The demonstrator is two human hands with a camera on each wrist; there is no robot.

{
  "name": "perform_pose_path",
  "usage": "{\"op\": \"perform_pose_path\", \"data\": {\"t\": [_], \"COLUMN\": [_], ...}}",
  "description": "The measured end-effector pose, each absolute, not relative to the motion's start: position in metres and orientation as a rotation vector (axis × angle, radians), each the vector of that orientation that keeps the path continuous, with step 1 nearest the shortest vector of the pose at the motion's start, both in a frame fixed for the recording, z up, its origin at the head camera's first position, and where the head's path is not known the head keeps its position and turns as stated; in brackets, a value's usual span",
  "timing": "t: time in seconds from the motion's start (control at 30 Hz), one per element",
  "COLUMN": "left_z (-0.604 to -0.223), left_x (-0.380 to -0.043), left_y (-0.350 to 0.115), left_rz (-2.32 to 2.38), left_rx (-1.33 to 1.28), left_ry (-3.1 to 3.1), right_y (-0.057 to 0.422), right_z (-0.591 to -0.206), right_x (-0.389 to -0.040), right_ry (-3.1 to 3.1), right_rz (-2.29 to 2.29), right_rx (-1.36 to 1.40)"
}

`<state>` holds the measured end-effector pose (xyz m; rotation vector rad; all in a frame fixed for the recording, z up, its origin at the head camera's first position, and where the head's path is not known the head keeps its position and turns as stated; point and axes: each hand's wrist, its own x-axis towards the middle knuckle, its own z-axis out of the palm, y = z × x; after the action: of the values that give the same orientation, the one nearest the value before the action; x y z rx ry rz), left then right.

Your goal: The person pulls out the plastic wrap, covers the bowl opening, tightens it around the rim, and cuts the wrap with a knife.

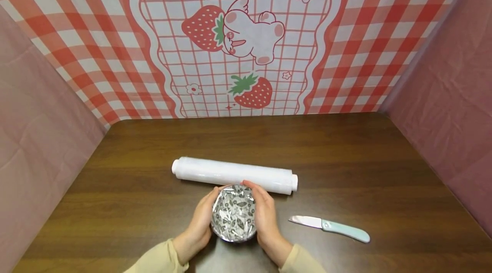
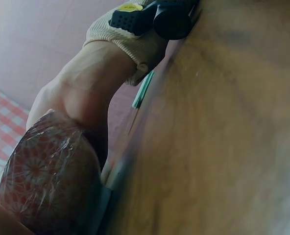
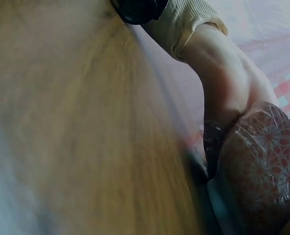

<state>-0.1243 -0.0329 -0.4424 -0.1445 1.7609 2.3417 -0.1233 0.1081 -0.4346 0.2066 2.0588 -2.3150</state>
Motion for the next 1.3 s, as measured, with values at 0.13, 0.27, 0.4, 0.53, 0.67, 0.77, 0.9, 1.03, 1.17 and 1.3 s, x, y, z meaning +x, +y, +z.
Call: {"op": "perform_pose_path", "data": {"t": [0.13, 0.27, 0.4, 0.53, 0.67, 0.77, 0.9, 1.03, 1.17, 1.3], "left_z": [-0.439, -0.435, -0.431, -0.428, -0.424, -0.422, -0.417, -0.408, -0.396, -0.386], "left_x": [-0.126, -0.128, -0.13, -0.132, -0.133, -0.134, -0.137, -0.14, -0.143, -0.142], "left_y": [-0.035, -0.038, -0.041, -0.045, -0.047, -0.048, -0.05, -0.053, -0.055, -0.054], "left_rz": [2.285, 2.256, 2.272, 2.277, 2.278, 2.261, 2.19, 2.121, 1.975, 1.661], "left_rx": [-0.154, -0.137, -0.109, -0.089, -0.077, -0.06, -0.007, 0.082, 0.265, 0.533], "left_ry": [1.837, 1.878, 1.883, 1.893, 1.912, 1.956, 2.087, 2.209, 2.37, 2.581], "right_y": [0.111, 0.113, 0.117, 0.121, 0.125, 0.127, 0.13, 0.136, 0.149, 0.164], "right_z": [-0.432, -0.431, -0.43, -0.427, -0.422, -0.419, -0.418, -0.416, -0.413, -0.408], "right_x": [-0.125, -0.125, -0.124, -0.124, -0.123, -0.122, -0.122, -0.122, -0.121, -0.12], "right_ry": [2.045, 2.005, 1.971, 1.991, 2.058, 2.124, 2.24, 2.401, 2.572, 2.725], "right_rz": [-2.332, -2.348, -2.351, -2.36, -2.359, -2.34, -2.308, -2.234, -2.097, -1.885], "right_rx": [0.187, 0.215, 0.199, 0.147, 0.107, 0.082, -0.007, -0.197, -0.421, -0.571]}}
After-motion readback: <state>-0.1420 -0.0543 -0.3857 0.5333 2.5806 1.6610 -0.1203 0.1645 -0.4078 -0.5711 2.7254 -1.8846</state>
